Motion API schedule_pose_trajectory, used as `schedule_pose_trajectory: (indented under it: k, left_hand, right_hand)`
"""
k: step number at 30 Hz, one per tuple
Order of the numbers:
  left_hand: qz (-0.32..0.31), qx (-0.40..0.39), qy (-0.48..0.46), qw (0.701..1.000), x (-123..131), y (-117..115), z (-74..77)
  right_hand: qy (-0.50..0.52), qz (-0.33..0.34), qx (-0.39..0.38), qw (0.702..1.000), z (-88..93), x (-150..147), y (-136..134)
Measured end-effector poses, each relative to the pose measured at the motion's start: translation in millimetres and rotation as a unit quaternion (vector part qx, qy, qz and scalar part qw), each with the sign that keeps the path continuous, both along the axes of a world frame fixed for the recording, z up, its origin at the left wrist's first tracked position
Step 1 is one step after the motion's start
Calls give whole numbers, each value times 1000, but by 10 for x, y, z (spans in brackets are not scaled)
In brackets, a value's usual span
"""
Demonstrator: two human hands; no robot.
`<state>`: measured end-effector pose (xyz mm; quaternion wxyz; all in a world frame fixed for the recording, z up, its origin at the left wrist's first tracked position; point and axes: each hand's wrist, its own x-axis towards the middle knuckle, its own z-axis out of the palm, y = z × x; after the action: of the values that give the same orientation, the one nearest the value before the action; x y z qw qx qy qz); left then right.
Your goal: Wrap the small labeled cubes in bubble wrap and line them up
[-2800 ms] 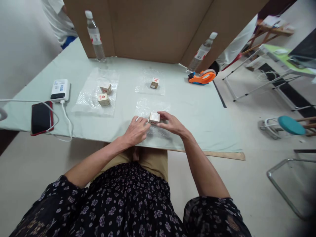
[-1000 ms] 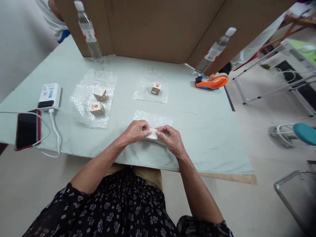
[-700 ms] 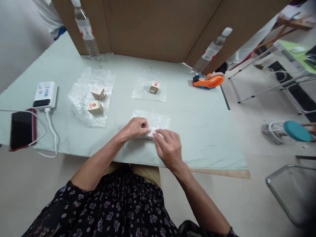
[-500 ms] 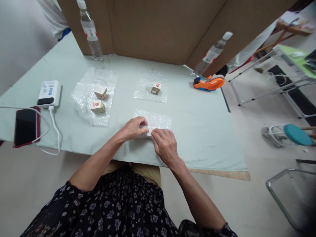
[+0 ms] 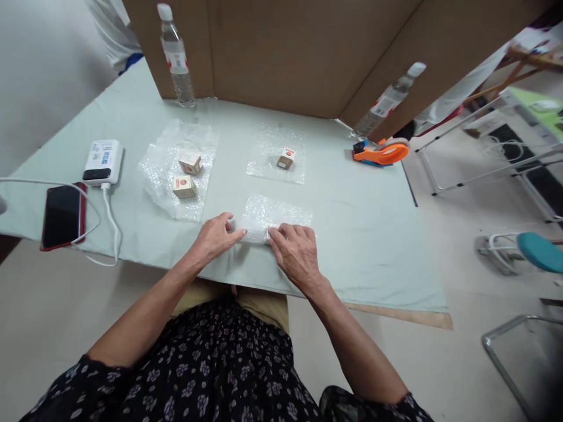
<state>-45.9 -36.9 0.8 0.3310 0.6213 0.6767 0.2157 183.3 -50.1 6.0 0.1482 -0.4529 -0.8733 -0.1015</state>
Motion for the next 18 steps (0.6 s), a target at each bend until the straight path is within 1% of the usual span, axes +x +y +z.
schedule_pose_trajectory:
  k: [2, 4, 7, 11, 12, 14, 16, 18]
  left_hand:
    - [1, -30, 5, 1000, 34, -10, 29]
    - [9, -44, 12, 999, 82, 20, 21]
    - [24, -51, 12, 998, 153, 101, -43]
    - [38, -44, -14, 998, 236, 192, -115]
    - [40, -47, -21, 998, 258, 206, -114]
    - [36, -76, -27, 996, 307, 223, -86]
    - [27, -107, -13, 994, 360, 225, -38]
    - [23, -88, 21, 996, 412, 216, 5]
  right_hand:
    - [6, -2, -5, 1000, -9, 4, -3]
    - [14, 0, -13, 1000, -17, 9, -5]
    - [27, 3, -21, 999, -29, 13, -10]
    - [34, -4, -13, 999, -38, 15, -22]
    - [34, -5, -11, 999, -38, 16, -24]
    - [34, -5, -8, 999, -37, 18, -28]
    - [31, -5, -3, 1000, -32, 20, -27]
    - [22, -4, -1, 1000, -21, 17, -24]
